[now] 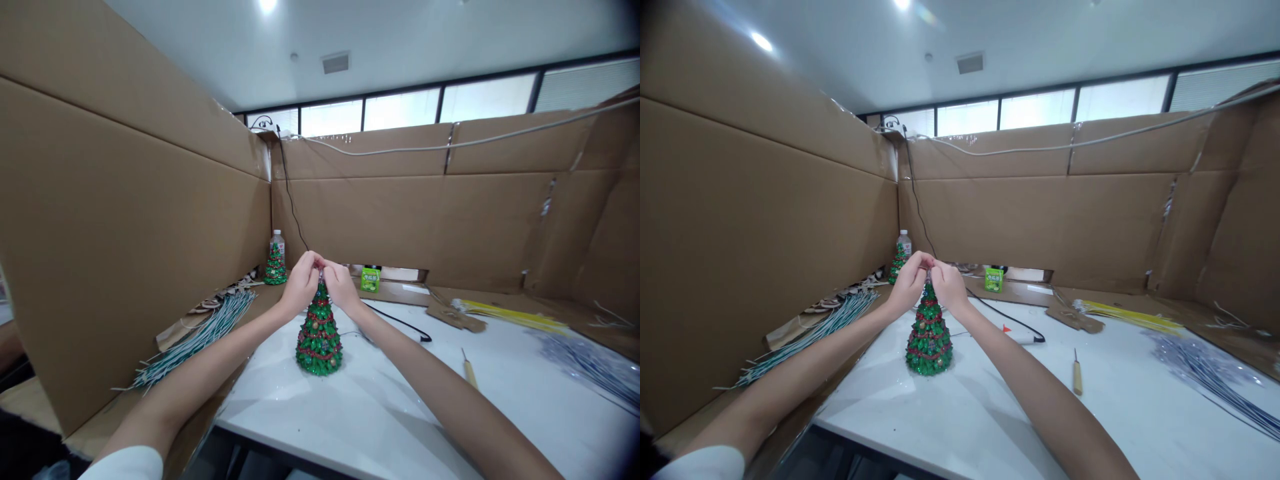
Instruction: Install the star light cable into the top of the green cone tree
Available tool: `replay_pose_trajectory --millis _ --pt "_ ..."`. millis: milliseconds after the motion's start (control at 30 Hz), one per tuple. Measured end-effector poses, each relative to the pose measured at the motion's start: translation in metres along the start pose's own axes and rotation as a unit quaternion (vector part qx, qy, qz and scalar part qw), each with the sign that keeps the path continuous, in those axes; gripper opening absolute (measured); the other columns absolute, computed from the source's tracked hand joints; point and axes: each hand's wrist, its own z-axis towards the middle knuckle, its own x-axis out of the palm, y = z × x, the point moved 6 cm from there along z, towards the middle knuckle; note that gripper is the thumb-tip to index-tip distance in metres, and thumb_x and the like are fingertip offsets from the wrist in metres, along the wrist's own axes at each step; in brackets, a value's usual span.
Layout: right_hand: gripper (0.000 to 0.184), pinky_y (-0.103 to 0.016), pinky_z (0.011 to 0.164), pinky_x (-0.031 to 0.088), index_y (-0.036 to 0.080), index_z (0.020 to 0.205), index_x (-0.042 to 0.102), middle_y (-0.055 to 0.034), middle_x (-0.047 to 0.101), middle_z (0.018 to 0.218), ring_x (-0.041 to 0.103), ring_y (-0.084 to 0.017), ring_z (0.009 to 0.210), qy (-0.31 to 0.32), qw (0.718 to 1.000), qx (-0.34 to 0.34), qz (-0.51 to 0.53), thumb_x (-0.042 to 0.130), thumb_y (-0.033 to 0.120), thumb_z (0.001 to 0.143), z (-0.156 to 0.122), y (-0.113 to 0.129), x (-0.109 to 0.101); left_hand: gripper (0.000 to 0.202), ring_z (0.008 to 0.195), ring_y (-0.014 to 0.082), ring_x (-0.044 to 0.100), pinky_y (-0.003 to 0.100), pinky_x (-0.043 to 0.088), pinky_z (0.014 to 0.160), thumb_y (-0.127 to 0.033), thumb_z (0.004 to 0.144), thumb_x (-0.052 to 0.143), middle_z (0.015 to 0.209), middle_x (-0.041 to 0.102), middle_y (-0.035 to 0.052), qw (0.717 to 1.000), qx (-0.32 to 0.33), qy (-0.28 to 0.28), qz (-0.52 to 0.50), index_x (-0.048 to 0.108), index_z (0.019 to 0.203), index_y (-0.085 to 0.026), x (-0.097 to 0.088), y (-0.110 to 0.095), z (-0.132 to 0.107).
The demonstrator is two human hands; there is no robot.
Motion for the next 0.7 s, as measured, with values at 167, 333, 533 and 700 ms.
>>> replay_pose_trajectory --millis 167,333,533,700 --pt "0.038 -0.027 0.074 0.043 0.017 0.094 0.069 -0.002 0.063 0.069 0.057 -0.019 0.072 0.0 1.0 -0.001 0.001 0.032 0.022 0.084 -0.0003 0.001 -0.0001 0.024 0.082 0.0168 0.052 0.03 0.042 0.076 -0.005 0.081 0.033 0.087 0.055 0.0034 1.0 -0.002 -0.001 0.001 0.051 0.088 -0.019 0.0 -0.0002 0.0001" --pt "0.039 -0.027 0.073 0.043 0.018 0.095 0.069 -0.002 0.063 0.07 0.056 -0.019 0.071 0.001 1.0 -0.001 0.004 0.032 0.022 0.084 -0.001 0.0016 0.0001 0.023 0.082 0.017 0.052 0.03 0.042 0.076 -0.005 0.081 0.033 0.088 0.055 0.0035 1.0 -0.003 0.0 0.004 0.051 0.088 -0.019 0.0 -0.0005 0.0001" --pt "0.038 -0.026 0.072 0.042 0.018 0.093 0.069 -0.0021 0.064 0.071 0.055 -0.018 0.071 0.0 1.0 -0.001 0.003 0.032 0.022 0.084 -0.0011 0.0018 0.0 0.023 0.083 0.0172 0.052 0.031 0.042 0.077 -0.005 0.082 0.033 0.088 0.056 0.0039 1.0 -0.002 -0.002 0.003 0.051 0.088 -0.019 -0.0001 -0.0008 -0.0003" --pt "0.038 -0.026 0.071 0.042 0.017 0.092 0.069 -0.0026 0.065 0.074 0.056 -0.018 0.071 -0.001 1.0 -0.002 0.002 0.032 0.023 0.084 -0.0012 0.0015 -0.0002 0.023 0.082 0.0169 0.052 0.03 0.042 0.077 -0.005 0.082 0.033 0.088 0.055 0.0037 1.0 -0.004 0.0 0.002 0.051 0.088 -0.019 0.0004 -0.0001 -0.0004"
